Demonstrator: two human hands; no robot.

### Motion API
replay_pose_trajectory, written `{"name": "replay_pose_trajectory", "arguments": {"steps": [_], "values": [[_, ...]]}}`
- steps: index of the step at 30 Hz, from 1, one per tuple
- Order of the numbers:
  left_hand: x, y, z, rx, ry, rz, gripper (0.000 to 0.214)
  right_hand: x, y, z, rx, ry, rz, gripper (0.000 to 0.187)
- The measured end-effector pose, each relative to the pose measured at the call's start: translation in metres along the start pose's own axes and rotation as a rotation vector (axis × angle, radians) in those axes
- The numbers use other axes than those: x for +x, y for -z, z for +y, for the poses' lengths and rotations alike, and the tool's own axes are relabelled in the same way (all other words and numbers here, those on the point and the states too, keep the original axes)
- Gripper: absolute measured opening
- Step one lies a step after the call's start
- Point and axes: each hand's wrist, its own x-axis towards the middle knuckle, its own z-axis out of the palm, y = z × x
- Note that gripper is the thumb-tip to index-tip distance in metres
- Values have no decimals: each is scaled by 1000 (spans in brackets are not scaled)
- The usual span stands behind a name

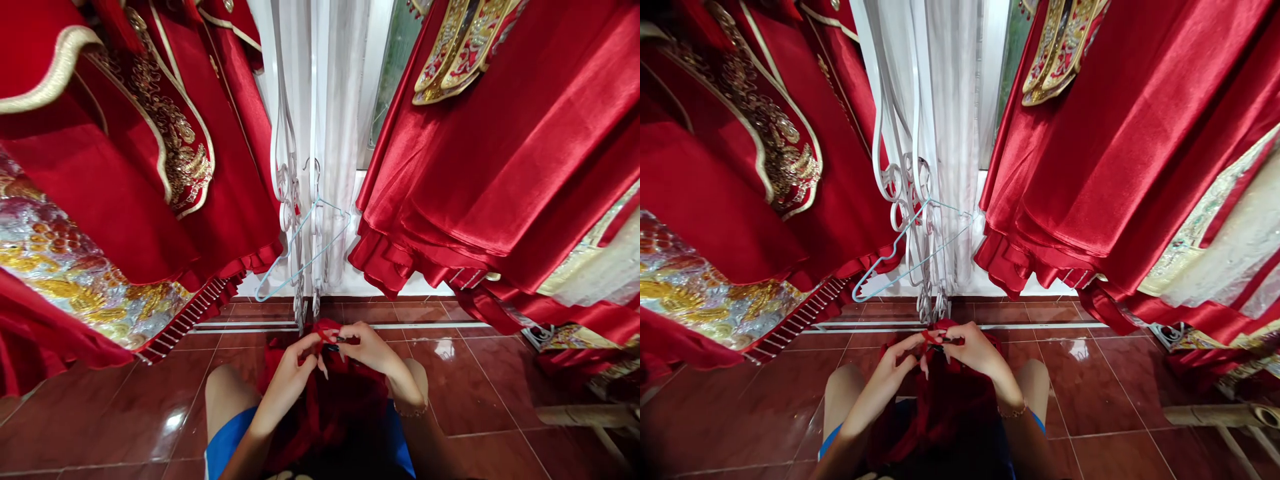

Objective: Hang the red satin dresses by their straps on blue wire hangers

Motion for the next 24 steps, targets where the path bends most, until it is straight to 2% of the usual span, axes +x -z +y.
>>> {"name": "replay_pose_trajectory", "arguments": {"steps": [2,3,4,7,10,15,18,21,24], "values": [[-8,13,0,-8,21,-4,29,-3,9,-5,68,-90,-79,37],[-12,21,0,-5,34,2,29,-5,15,-8,109,-109,-44,37],[-16,30,0,3,44,19,30,-6,22,-10,165,-99,45,33],[-29,53,2,109,33,152,35,-7,47,-17,237,4,213,21],[-41,63,13,313,-75,345,34,-6,69,-26,100,135,210,30],[-44,48,51,510,-368,547,31,-11,83,-47,-218,334,397,37],[-33,32,73,661,-453,545,35,-15,81,-55,-280,426,528,39],[-15,24,91,867,-408,479,42,-20,80,-55,-283,455,521,42],[4,28,103,1130,-245,494,44,-28,82,-52,-308,446,458,42]]}}
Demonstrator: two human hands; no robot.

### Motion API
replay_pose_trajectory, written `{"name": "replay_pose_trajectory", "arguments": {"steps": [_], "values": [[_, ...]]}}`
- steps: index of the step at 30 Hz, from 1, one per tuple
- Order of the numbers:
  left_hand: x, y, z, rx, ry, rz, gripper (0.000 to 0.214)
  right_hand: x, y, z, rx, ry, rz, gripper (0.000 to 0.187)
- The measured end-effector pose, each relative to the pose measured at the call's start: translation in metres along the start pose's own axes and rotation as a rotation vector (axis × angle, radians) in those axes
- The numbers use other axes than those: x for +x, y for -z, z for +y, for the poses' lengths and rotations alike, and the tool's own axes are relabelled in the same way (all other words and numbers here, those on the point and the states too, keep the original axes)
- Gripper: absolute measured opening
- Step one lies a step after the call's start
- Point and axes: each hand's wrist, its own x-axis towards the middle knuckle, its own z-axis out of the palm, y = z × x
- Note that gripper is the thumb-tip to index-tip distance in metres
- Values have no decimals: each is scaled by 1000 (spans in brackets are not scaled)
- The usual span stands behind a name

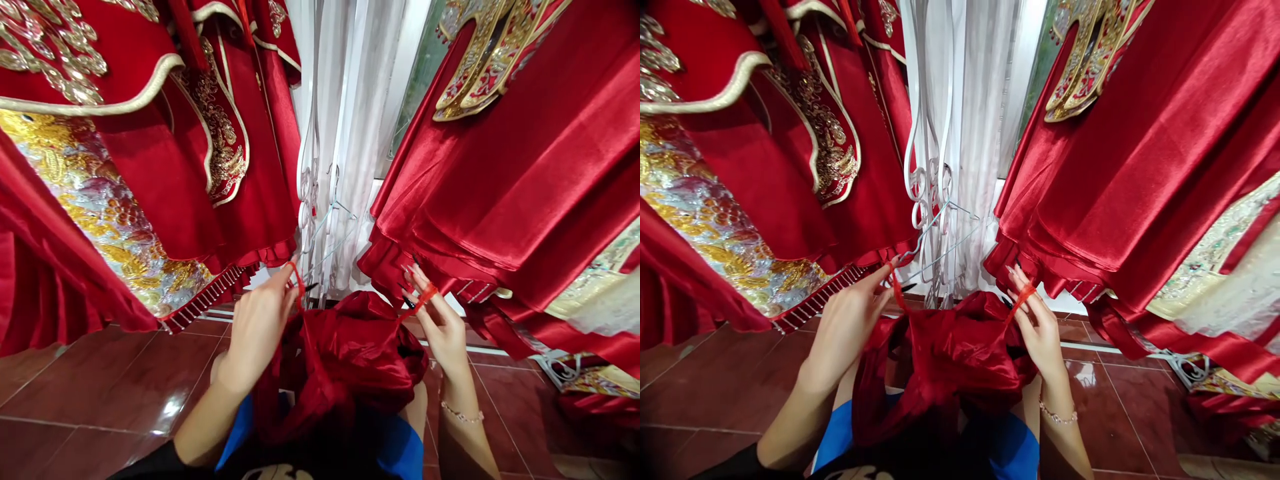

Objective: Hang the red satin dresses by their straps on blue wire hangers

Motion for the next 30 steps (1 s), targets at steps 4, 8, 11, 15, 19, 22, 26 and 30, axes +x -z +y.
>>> {"name": "replay_pose_trajectory", "arguments": {"steps": [4,8,11,15,19,22,26,30], "values": [[17,5,-9,221,88,-41,48,-10,10,4,-28,7,-23,41],[20,11,-28,225,138,8,47,-17,16,10,4,7,-33,44],[28,13,-45,156,181,45,44,-18,15,15,19,9,-54,43],[53,6,-55,65,211,31,36,-20,11,21,28,31,-75,40],[78,-14,-39,-100,116,-75,35,-22,9,23,-1,37,-103,41],[88,-29,-28,-178,8,-92,31,-21,10,21,-11,37,-133,39],[94,-40,-39,-295,-19,-153,34,-7,15,17,-6,-4,-144,35],[116,-47,-73,-466,91,-210,19,38,19,20,34,-20,-144,33]]}}
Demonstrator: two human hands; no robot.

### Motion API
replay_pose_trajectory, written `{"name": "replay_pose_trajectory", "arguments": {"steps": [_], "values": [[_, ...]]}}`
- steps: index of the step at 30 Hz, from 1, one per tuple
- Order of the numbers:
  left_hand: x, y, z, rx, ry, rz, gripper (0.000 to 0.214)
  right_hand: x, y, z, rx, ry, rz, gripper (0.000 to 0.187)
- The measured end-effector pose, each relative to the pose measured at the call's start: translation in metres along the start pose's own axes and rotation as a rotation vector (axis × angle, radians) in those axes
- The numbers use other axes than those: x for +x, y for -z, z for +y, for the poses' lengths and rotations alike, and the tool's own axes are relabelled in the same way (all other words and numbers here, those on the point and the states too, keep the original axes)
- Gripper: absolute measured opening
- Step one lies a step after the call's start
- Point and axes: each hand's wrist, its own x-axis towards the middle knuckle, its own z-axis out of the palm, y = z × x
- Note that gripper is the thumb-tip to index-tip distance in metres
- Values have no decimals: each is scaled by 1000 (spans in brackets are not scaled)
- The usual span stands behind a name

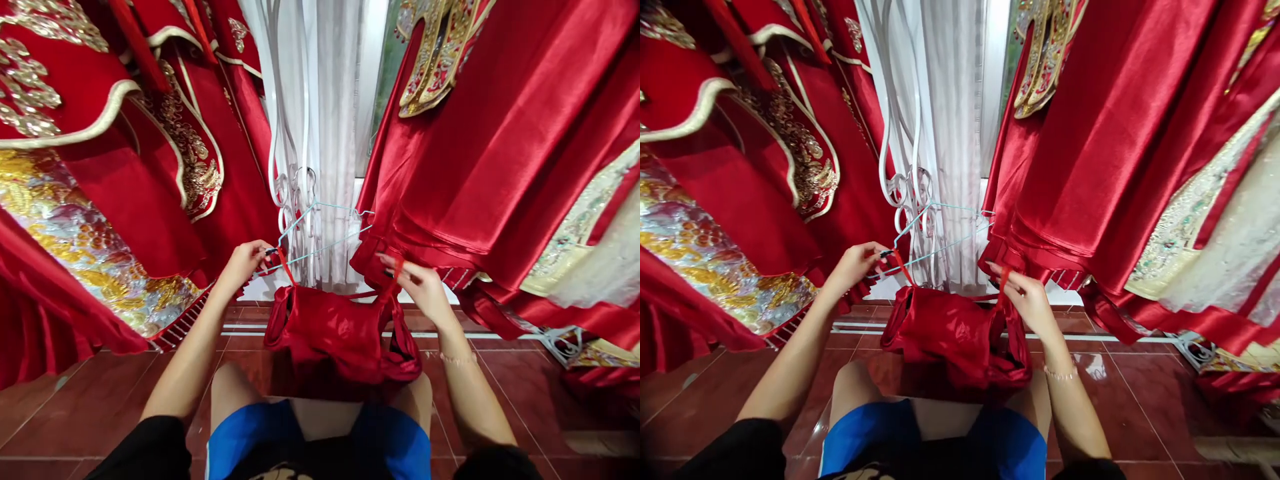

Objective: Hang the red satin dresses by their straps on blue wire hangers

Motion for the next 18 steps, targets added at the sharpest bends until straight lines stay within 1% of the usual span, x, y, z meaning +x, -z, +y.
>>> {"name": "replay_pose_trajectory", "arguments": {"steps": [3,5,8,11,13,16,18], "values": [[29,11,-22,-111,-58,-52,16,47,7,12,-89,11,50,34],[46,17,-34,-136,-76,-83,23,77,12,26,-132,13,91,37],[63,21,-47,-138,-104,-101,33,109,18,48,-142,-34,89,38],[68,23,-55,-174,-127,-111,36,126,27,66,-111,-102,57,37],[68,24,-57,-200,-124,-107,36,133,35,73,-94,-137,-13,36],[68,23,-57,-213,-105,-94,36,140,49,75,-74,-172,-91,31],[68,23,-57,-227,-91,-72,36,142,57,72,-41,-179,-71,29]]}}
